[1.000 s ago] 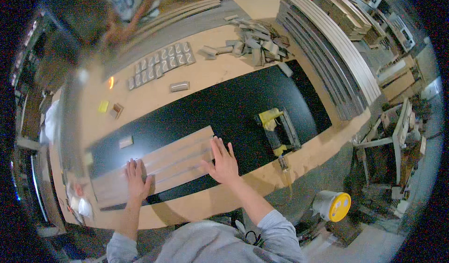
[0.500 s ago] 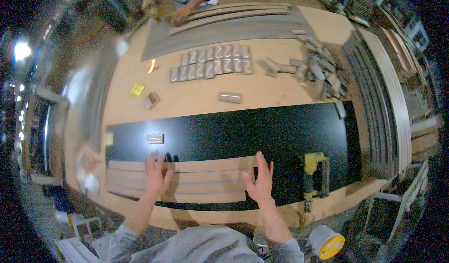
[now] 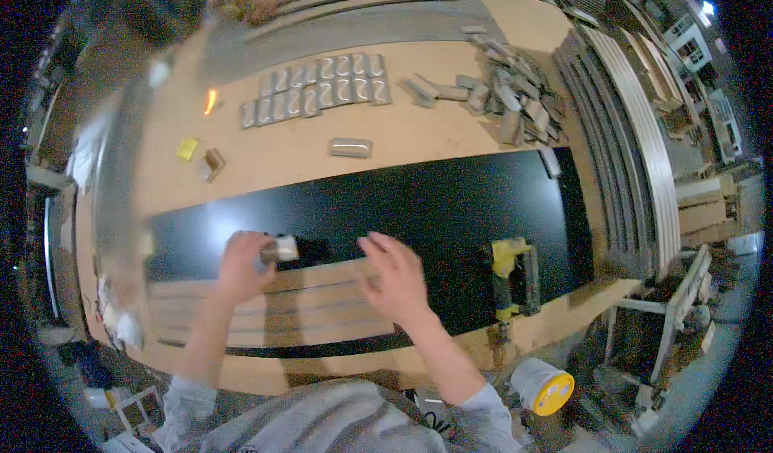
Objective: Aligning and fastening small wooden blocks to larger curved wooden slats using a pneumatic nail gun.
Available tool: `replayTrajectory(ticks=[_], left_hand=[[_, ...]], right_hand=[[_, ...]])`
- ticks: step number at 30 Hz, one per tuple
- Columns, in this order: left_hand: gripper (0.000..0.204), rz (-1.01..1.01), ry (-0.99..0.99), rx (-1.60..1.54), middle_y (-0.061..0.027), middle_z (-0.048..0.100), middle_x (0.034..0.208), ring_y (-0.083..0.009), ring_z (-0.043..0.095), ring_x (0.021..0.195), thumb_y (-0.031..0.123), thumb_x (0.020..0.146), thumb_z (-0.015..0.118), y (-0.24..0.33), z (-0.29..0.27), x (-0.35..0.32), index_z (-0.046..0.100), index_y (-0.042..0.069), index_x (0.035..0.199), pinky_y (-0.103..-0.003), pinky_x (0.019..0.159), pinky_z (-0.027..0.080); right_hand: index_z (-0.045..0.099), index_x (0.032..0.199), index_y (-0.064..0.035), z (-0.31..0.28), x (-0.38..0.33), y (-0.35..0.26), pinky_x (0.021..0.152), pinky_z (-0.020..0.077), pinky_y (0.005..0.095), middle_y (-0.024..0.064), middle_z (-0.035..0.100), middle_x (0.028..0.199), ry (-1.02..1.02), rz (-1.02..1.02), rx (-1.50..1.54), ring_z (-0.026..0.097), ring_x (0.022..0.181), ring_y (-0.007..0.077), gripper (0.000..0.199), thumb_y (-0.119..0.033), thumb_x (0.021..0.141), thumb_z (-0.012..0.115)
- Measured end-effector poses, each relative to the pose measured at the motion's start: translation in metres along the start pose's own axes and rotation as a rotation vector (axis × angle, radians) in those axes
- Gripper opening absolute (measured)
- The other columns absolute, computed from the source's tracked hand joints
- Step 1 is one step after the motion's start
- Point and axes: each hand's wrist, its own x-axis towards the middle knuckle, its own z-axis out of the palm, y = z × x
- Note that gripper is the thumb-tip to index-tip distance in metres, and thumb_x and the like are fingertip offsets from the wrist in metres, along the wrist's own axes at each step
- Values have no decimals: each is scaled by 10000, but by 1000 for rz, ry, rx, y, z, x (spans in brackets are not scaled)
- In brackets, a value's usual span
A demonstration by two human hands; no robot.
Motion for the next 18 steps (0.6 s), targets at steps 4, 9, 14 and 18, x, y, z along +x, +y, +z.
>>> replayTrajectory(ticks=[4,9,14,18], left_hand=[[495,272,-38,-4,-68,644,1153,-271,583,1203,185,715,790,68,14,11,673,102,1189,-523,1180,334],[508,349,-78,-43,-64,637,1155,-253,577,1219,182,725,777,89,31,28,666,114,1216,-541,1210,294],[449,65,138,-377,-97,668,1186,-259,605,1195,197,861,731,121,40,33,659,84,1289,-462,1134,412],[348,-239,-209,-824,-115,719,1128,-209,672,1069,181,969,677,107,55,30,670,44,1288,-371,995,519]], right_hand=[[574,1421,-153,3,6,-10,1077,447,470,67,592,1373,-90,-131,0,547,1290,298,603,-239,854,761],[651,1296,-161,-8,-6,9,984,472,428,23,657,1227,-170,-81,-82,620,1150,240,528,-281,808,812],[676,1224,-171,-19,-21,25,941,483,436,15,685,1176,-18,-29,-29,666,1031,249,507,-318,768,839],[688,1199,-193,-29,-28,28,931,479,428,-1,695,1170,75,-16,-63,671,1016,215,497,-293,739,845]])
